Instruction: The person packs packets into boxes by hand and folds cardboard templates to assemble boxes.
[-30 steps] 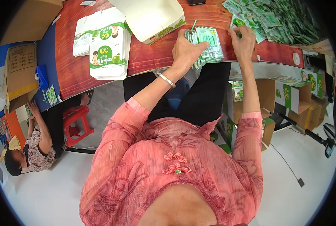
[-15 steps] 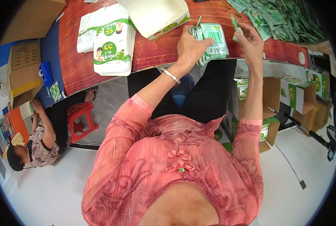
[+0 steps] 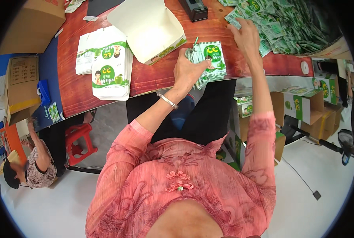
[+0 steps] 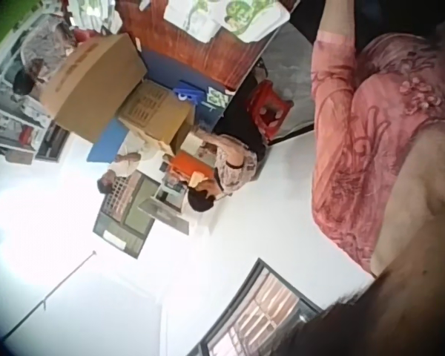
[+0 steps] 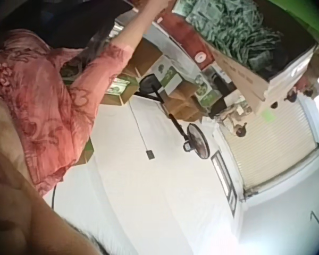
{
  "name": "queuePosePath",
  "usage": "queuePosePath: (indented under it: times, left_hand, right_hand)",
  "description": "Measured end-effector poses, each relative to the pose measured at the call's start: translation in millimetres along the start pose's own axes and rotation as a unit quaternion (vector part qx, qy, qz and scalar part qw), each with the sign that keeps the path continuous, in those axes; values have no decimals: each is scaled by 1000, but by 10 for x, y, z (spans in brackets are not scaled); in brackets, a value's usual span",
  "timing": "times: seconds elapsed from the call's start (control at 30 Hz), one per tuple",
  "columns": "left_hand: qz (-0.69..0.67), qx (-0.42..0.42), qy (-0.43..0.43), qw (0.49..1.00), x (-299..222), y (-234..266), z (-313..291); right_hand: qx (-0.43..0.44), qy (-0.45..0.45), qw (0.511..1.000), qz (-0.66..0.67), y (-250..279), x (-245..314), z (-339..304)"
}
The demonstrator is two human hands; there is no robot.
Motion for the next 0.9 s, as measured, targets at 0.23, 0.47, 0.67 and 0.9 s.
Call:
queuePosePath:
  times: [0.23, 0.47, 0.67, 0.9]
  left_hand:
    - [8, -3, 6, 1000, -43, 7, -18]
    - [-10, 1, 3, 1000, -36, 17, -2]
    - [17, -7, -17, 1000, -34, 51, -12]
    - [16, 1, -15, 1000, -17, 10, 19]
  right_hand:
    - [2, 104, 974, -203, -461, 40, 174]
    - [13, 98, 992, -80, -311, -105, -44]
    - [-12, -26, 994, -110, -119, -46, -180]
    - [87, -18, 979, -184, -197, -41, -345]
Point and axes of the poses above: each hand's wrist, its own z-axis towards the middle knuckle, its own y-axis out of the back of the hand, x = y × z, the point moved 5 cm from there along z, towards the middle knuckle, and after that the axes turned 5 degrees about -z, right-handed, at the moved point
